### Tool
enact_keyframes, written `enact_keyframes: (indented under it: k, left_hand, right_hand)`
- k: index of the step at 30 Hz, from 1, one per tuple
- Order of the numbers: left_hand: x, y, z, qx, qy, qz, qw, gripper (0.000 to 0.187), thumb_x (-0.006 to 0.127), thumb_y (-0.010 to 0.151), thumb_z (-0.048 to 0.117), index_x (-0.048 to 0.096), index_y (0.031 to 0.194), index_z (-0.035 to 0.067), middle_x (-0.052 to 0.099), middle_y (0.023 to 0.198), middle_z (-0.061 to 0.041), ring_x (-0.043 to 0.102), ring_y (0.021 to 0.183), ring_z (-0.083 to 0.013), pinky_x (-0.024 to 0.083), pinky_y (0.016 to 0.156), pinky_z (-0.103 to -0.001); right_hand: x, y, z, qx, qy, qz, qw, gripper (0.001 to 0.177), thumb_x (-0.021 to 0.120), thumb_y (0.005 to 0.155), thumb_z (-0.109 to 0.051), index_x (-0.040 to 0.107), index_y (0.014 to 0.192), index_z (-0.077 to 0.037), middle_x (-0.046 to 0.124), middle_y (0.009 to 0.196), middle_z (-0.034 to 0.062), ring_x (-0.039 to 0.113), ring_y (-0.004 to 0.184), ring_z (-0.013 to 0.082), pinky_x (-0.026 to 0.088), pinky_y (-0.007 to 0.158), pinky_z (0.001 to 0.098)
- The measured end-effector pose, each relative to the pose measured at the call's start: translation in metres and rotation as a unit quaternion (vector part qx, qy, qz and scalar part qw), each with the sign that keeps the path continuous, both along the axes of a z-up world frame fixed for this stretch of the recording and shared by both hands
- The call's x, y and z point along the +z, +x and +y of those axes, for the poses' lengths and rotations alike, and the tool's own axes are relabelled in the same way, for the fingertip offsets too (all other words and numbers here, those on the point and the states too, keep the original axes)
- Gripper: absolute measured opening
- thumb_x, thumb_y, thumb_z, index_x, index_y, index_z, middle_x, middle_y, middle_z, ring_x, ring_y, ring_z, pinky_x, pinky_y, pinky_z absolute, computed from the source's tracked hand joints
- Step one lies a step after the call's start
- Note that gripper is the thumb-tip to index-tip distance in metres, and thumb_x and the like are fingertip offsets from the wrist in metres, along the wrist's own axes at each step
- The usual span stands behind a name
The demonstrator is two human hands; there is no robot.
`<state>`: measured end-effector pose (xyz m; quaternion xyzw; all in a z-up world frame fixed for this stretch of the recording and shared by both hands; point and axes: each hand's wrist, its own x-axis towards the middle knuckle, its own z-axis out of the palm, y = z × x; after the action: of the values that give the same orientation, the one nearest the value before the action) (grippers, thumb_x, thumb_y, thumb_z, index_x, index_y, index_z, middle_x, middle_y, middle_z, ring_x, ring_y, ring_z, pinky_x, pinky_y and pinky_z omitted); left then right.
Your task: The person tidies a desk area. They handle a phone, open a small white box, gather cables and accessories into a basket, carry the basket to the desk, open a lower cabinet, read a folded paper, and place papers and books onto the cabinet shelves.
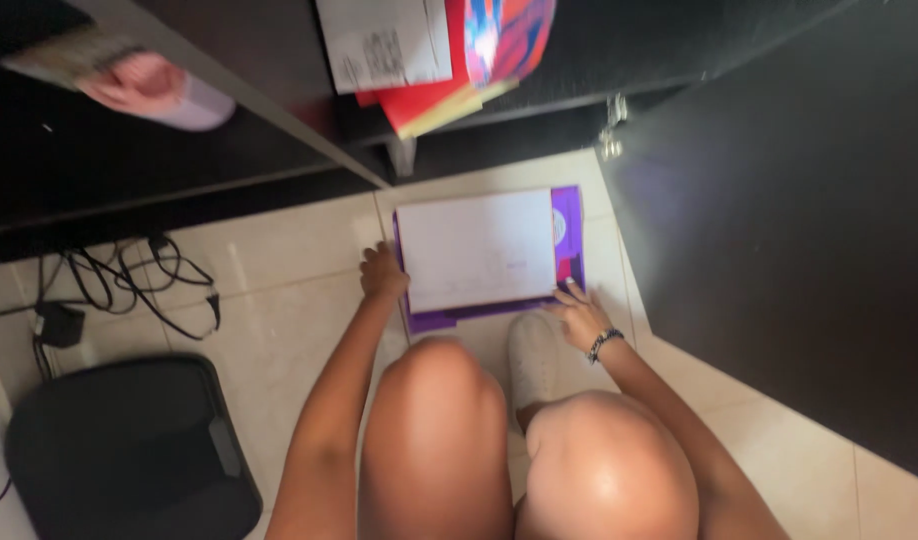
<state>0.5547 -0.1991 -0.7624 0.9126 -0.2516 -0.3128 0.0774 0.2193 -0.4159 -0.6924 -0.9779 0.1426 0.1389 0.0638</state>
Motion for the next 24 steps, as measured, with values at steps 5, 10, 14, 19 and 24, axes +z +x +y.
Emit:
enact_keyframes:
  k: [5, 10, 14, 19, 24]
  left_hand:
    - [0.23, -0.016, -0.061, -0.16, -0.412, -0.069, 0.894, 0.035, 0.072, 0.09, 0.005, 0.069, 0.125, 0.007, 0.069, 0.106, -0.013, 0.068, 0.097, -0.0365, 0.057, 0.083, -0.044]
    - [0.309, 0.031, -0.135, -0.059, -0.476, -0.336, 0.81, 0.063, 0.077, 0.084, 0.012, 0.054, 0.141, -0.002, 0.051, 0.136, -0.029, 0.051, 0.125, -0.0493, 0.043, 0.109, -0.055]
    - [0.258, 0.052, -0.146, 0.048, -0.406, -0.409, 0.816, 0.083, 0.082, 0.075, 0.032, 0.053, 0.14, -0.011, 0.05, 0.141, -0.035, 0.049, 0.129, -0.0501, 0.042, 0.109, -0.054]
    - [0.293, 0.021, -0.09, 0.07, -0.517, -0.264, 0.811, 0.039, 0.066, 0.095, 0.0, 0.069, 0.133, 0.007, 0.072, 0.119, -0.018, 0.071, 0.109, -0.0356, 0.056, 0.095, -0.039]
    - [0.318, -0.025, -0.032, 0.281, -0.746, 0.111, 0.594, 0.014, 0.066, 0.115, 0.002, 0.068, 0.127, -0.005, 0.075, 0.111, -0.013, 0.068, 0.099, -0.0133, 0.053, 0.09, -0.027]
  right_hand:
    - [0.123, 0.087, -0.021, -0.215, 0.249, -0.293, 0.898, 0.026, 0.071, 0.09, -0.009, 0.075, 0.116, -0.005, 0.075, 0.114, 0.0149, 0.074, 0.105, 0.0263, 0.058, 0.091, 0.0357]
    - [0.227, 0.221, -0.084, -0.186, 0.299, -0.504, 0.789, 0.023, 0.068, 0.104, -0.003, 0.068, 0.128, 0.0, 0.076, 0.118, 0.0118, 0.074, 0.106, 0.017, 0.059, 0.091, 0.0293]
    - [0.265, 0.299, -0.091, -0.4, 0.576, -0.257, 0.665, 0.041, 0.074, 0.089, -0.012, 0.053, 0.123, -0.01, 0.072, 0.102, 0.0046, 0.075, 0.077, 0.0241, 0.056, 0.061, 0.0354]
    - [0.188, 0.294, -0.104, -0.39, 0.632, -0.33, 0.583, 0.025, 0.064, 0.1, -0.011, 0.06, 0.123, -0.002, 0.069, 0.108, 0.0129, 0.071, 0.094, 0.0269, 0.057, 0.076, 0.0403]
    - [0.22, 0.254, -0.083, -0.357, 0.76, -0.344, 0.421, 0.031, 0.057, 0.098, -0.003, 0.056, 0.129, -0.003, 0.067, 0.124, 0.0127, 0.067, 0.12, 0.0262, 0.061, 0.099, 0.0419]
